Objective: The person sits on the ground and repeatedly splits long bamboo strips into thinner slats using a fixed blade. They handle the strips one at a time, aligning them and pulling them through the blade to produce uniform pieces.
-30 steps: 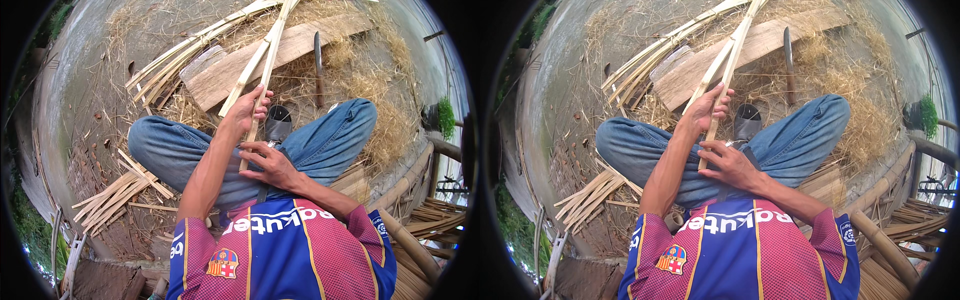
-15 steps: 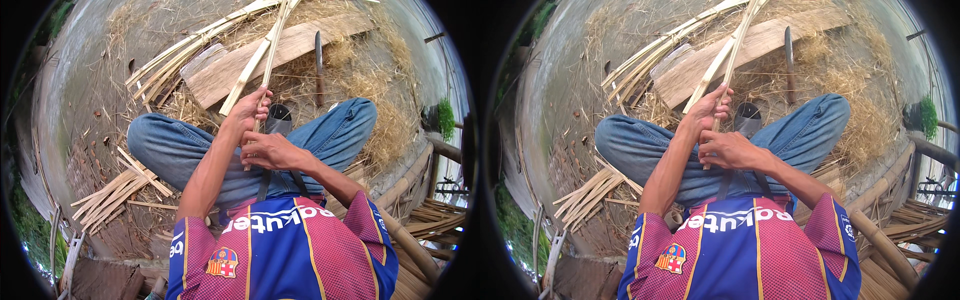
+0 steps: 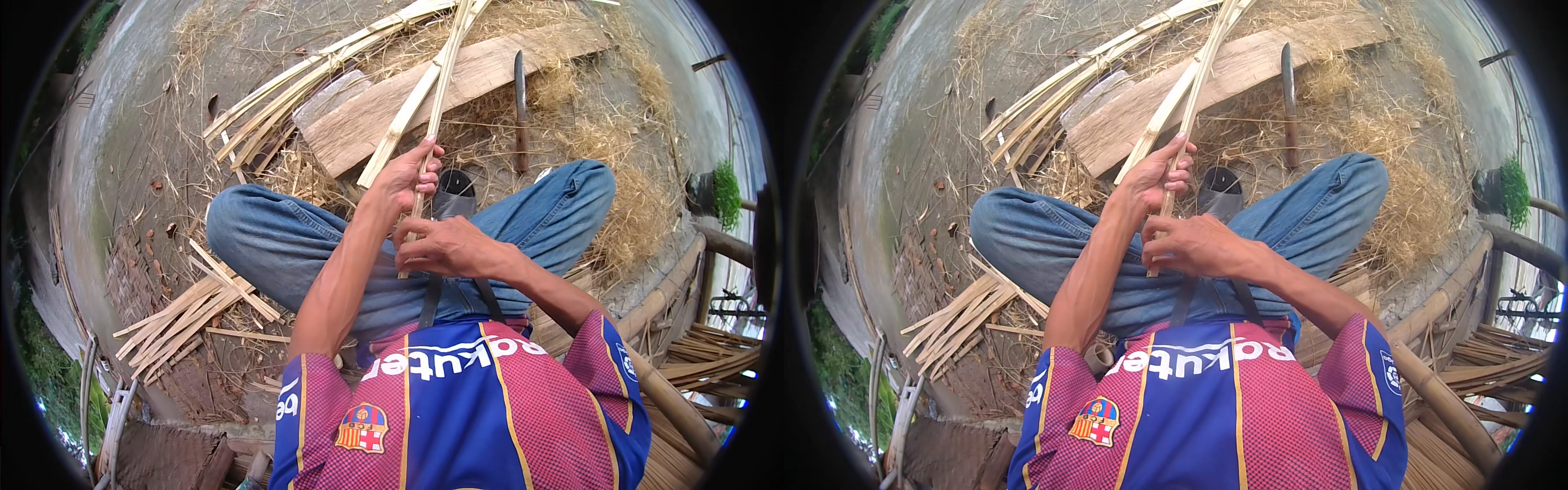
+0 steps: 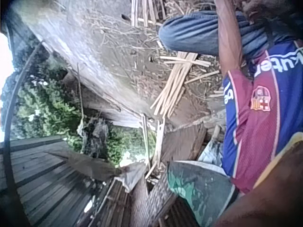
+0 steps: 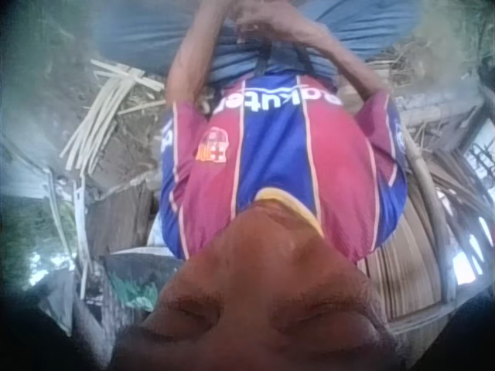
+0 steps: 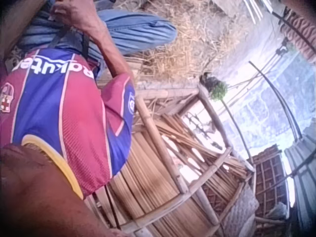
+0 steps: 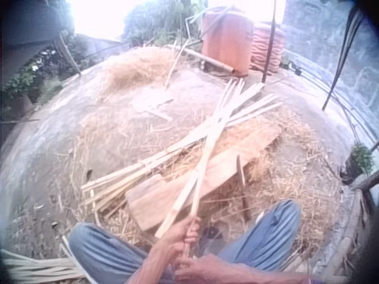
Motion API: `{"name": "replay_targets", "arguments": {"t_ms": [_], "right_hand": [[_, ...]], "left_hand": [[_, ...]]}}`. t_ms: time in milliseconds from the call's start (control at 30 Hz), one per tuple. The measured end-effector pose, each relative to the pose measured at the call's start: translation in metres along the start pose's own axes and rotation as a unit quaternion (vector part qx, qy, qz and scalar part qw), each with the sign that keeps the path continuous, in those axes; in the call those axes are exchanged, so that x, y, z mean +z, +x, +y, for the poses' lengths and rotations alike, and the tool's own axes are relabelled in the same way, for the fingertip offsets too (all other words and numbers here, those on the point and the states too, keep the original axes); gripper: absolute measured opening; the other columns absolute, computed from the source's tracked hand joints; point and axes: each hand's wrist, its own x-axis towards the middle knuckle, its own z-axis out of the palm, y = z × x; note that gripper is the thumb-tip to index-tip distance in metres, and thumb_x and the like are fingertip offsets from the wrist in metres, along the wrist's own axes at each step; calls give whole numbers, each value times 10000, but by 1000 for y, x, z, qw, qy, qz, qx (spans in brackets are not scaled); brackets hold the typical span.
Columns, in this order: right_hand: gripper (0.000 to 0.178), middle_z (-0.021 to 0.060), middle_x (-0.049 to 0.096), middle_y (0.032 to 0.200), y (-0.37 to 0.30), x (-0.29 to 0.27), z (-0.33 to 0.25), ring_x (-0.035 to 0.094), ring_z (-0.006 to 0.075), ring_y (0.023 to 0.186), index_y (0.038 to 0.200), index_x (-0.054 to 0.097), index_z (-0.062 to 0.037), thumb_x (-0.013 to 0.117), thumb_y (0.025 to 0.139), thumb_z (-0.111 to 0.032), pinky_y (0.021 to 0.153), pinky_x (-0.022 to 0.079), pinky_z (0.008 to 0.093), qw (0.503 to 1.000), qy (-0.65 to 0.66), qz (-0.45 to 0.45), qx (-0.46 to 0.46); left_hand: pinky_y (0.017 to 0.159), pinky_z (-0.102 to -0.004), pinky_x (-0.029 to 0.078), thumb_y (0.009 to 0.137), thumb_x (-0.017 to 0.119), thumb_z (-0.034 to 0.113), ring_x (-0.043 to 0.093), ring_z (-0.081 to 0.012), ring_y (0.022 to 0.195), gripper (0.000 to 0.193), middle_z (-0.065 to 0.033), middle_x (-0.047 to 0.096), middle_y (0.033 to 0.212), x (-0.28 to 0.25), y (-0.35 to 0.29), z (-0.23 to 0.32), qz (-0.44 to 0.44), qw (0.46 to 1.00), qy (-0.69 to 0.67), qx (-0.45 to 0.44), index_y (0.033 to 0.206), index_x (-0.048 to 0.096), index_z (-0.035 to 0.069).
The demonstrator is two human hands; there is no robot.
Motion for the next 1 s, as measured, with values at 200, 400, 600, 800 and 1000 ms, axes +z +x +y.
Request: {"name": "replay_targets", "arguments": {"t_ms": [200, 400, 600, 800, 1000], "right_hand": [[79, 5, 577, 929, 0, -4, -2, 648, 242, 730, 940, 629, -136, 606, 883, -186, 581, 503, 381, 998, -33, -10, -62], [80, 25, 546, 952, 7, 3, 2, 639, 257, 726, 949, 562, -110, 565, 878, -149, 583, 503, 382, 995, -47, -45, -78], [181, 43, 560, 964, 8, 13, 7, 647, 284, 773, 1018, 536, -128, 613, 862, -78, 619, 534, 382, 995, -25, 95, 11], [77, 52, 651, 901, -10, -85, 69, 575, 145, 672, 1001, 617, -45, 549, 978, -73, 522, 492, 298, 816, -31, 567, 110], [349, 170, 666, 1083, -44, -135, 103, 669, 187, 932, 1112, 647, -50, 447, 1048, -329, 668, 594, 273, 694, 80, 673, 245]], "left_hand": [[375, -172, 280, 964, 629, 414, 360, -42, 485, 359, 22, 429, 687, 1, 0, 0, -5, 1000, -1, -13, 995, 528, 71], [376, -171, 269, 972, 613, 419, 356, -37, 491, 360, 26, 421, 687, -1, 1, -4, 5, 1000, 14, -13, 1002, 527, 71], [376, -168, 268, 980, 605, 410, 337, -34, 478, 348, 28, 420, 690, -1, 2, -1, -9, 1000, -8, -28, 1007, 534, 70], [368, -184, 248, 1037, 467, 452, 318, -19, 466, 416, 80, 367, 627, 1, -2, -4, 88, 984, 147, 45, 999, 580, 53], [353, -188, 191, 1049, 424, 466, 244, -7, 421, 420, 117, 291, 575, 28, -26, 0, 95, 938, 324, 84, 885, 525, 92]]}}
